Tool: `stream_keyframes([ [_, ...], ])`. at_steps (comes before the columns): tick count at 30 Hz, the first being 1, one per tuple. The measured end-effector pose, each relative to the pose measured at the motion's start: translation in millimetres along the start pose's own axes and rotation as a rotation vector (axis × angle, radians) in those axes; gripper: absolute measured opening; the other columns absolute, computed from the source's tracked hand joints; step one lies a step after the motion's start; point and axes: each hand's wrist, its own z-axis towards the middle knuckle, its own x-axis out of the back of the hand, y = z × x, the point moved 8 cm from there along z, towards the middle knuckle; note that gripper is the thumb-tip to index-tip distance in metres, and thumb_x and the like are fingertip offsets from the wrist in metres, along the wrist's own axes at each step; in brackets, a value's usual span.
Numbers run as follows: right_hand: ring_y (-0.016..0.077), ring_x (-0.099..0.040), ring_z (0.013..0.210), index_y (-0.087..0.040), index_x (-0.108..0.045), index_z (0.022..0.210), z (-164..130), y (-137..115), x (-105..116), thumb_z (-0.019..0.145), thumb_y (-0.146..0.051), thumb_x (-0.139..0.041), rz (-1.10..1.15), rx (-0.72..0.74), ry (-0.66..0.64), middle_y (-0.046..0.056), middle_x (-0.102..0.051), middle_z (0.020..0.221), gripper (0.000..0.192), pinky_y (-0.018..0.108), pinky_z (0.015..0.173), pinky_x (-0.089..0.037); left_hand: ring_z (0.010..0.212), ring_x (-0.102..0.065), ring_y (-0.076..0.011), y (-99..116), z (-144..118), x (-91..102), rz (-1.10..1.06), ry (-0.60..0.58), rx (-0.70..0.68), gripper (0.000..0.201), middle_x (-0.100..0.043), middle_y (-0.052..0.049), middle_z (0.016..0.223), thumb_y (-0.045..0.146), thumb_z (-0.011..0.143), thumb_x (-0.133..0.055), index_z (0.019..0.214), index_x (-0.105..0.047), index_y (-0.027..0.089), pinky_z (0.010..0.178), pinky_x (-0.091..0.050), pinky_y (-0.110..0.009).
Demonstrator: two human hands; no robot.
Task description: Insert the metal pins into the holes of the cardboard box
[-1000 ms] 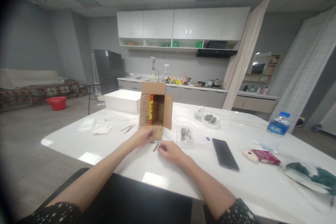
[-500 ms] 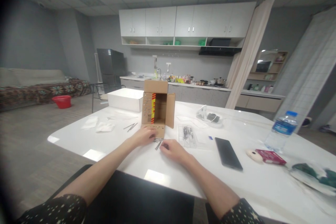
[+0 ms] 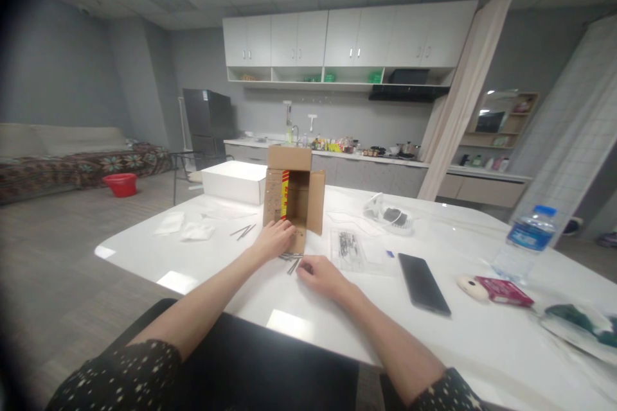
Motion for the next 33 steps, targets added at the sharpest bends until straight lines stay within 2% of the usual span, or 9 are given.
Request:
stream_keyframes([
  [5, 0.0115, -0.050, 0.058, -0.015, -0.067, 0.079, -1, -7, 3, 0.082, -0.021, -0.052, 0.007, 0.003, -0.001, 0.000, -0.062, 0.065, 0.017, 0.023, 0.057, -0.037, 0.102, -0.055, -0.0234, 1, 5, -5.5, 0.013, -0.023, -0.008, 0.023, -0.061, -0.009, 0.106, 0.011, 0.090, -0.041, 0.105, -0.058, 0.017, 0.083, -0.038, -0.036],
  [11, 0.0116, -0.050, 0.059, -0.015, -0.067, 0.080, 0, -2, 1, 0.083, -0.022, -0.052, 0.007, 0.002, 0.000, 0.000, -0.062, 0.065, 0.017, 0.023, 0.057, -0.037, 0.102, -0.056, -0.0225, 3, 11, -8.2, 0.015, -0.033, -0.022, 0.025, -0.062, -0.009, 0.103, 0.011, 0.092, -0.039, 0.105, -0.059, 0.017, 0.085, -0.038, -0.036],
  [21, 0.0116, -0.051, 0.059, -0.016, -0.067, 0.079, 0, -3, 0, 0.082, -0.022, -0.052, 0.012, 0.002, -0.008, 0.000, -0.063, 0.066, 0.016, 0.023, 0.057, -0.037, 0.100, -0.058, -0.0226, 7, 19, -8.9, 0.037, 0.001, -0.029, 0.024, -0.062, -0.010, 0.102, 0.010, 0.090, -0.040, 0.104, -0.058, 0.016, 0.086, -0.040, -0.036],
  [33, 0.0117, -0.051, 0.059, -0.015, -0.067, 0.080, 1, -2, 0, 0.081, -0.021, -0.052, 0.002, 0.000, -0.013, -0.001, -0.062, 0.065, 0.016, 0.023, 0.057, -0.037, 0.098, -0.063, -0.0210, 8, 31, -8.0, -0.013, -0.062, 0.040, 0.025, -0.063, -0.011, 0.103, 0.008, 0.088, -0.041, 0.107, -0.056, 0.015, 0.090, -0.043, -0.035],
])
